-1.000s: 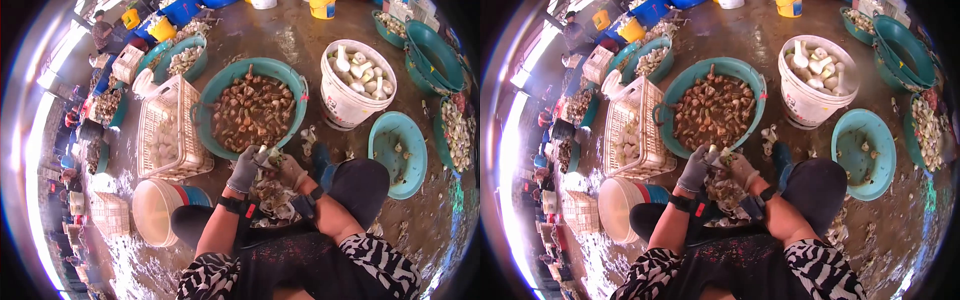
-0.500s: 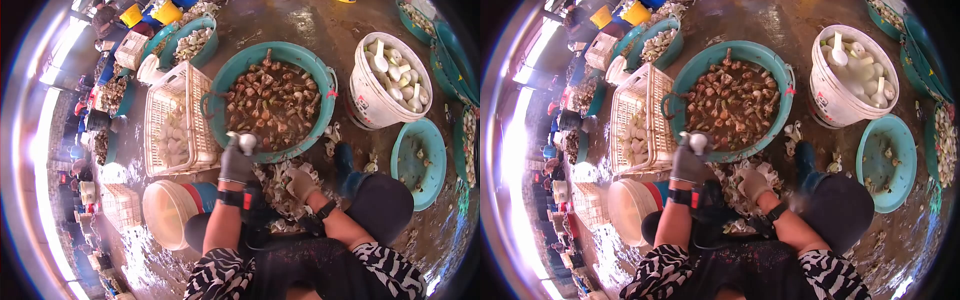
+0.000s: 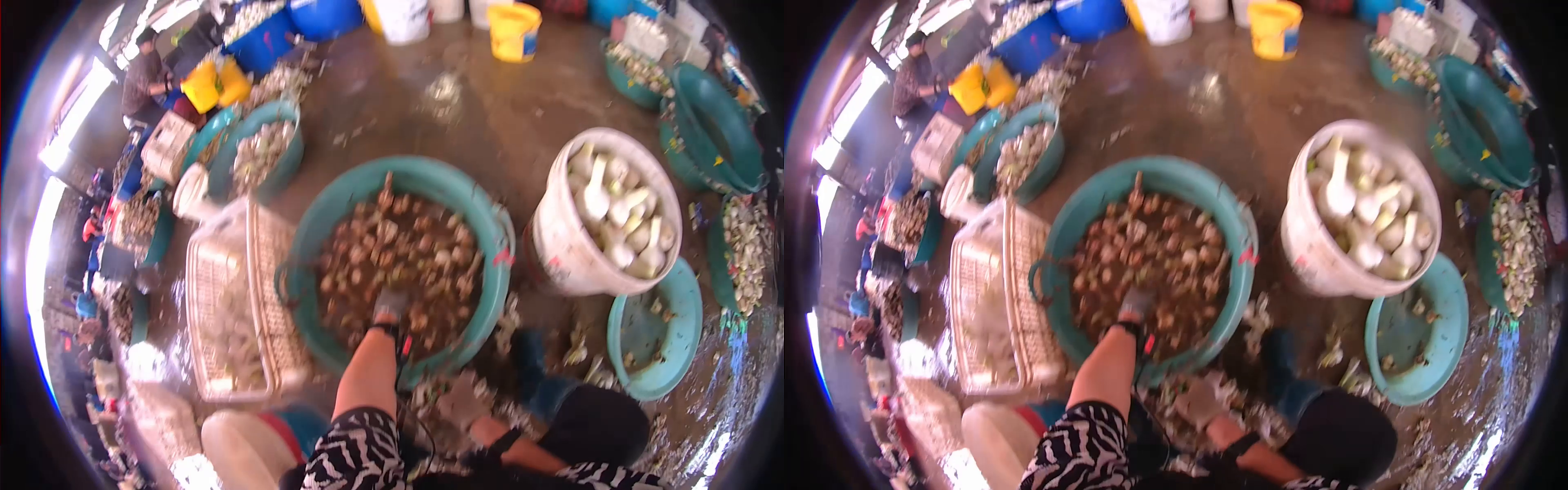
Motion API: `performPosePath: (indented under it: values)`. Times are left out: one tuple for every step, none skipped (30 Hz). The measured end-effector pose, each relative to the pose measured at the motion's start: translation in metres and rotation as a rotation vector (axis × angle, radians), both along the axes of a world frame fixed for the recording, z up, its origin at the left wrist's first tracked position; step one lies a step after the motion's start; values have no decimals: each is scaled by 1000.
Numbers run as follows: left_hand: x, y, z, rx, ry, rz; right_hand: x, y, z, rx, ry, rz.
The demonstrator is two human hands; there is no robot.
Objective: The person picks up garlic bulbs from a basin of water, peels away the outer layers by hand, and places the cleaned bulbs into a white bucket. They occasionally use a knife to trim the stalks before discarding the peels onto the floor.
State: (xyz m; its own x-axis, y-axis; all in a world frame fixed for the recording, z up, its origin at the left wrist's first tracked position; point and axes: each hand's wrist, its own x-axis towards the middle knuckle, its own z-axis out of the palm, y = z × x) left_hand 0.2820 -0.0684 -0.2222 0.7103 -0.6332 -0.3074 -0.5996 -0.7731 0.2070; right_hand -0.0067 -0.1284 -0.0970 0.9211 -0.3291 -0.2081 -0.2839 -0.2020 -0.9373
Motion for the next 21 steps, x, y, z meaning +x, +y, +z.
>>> performPosePath:
  values:
    - [-5,3,8,-212,220,145,-1,3,-14,-83,33,10]
    - [-10,5,18,-432,427,298,2,0,-24,-35,117,33]
    - [-4,18,-16,-415,353,390,5,-3,-35,8,203,57]
    - [2,25,-34,-386,280,491,10,-6,-45,186,329,98]
    - [0,26,-13,-451,360,589,13,-6,-43,334,338,85]
    - [-11,32,23,-515,439,686,15,-7,-41,479,353,66]
    - [-21,38,48,-576,519,786,16,-8,-29,588,252,-9]
    - [-26,44,58,-627,516,767,13,-6,-20,697,151,-83]
    - [-33,51,67,-678,513,745,15,-5,-30,663,39,-138]
    - [-39,58,74,-728,510,722,23,-5,-50,629,-72,-194]
    - [-43,61,66,-629,488,672,22,-1,-42,597,-173,-250]
    - [-36,66,39,-485,238,292,17,-5,-37,354,-193,-236]
    - [-43,73,24,-403,171,154,14,-6,-24,431,-145,-264]
    - [-47,67,27,-360,210,182,12,-5,-21,431,-229,-223]
    - [-50,61,29,-329,270,251,10,-2,-26,435,-249,-225]
    - [-54,56,29,-337,347,363,4,0,-13,672,-127,-268]
    - [-57,56,22,-366,401,464,-1,0,-34,908,-241,-250]
    - [-53,55,19,-415,434,556,-4,0,-44,1150,-336,-225]
    - [-53,54,16,-404,365,538,-6,0,-53,1151,-275,-285]
    - [-50,50,15,-394,294,514,-2,-1,-42,1125,-261,-336]
    - [-47,44,21,-385,223,488,1,-2,-30,1098,-246,-388]
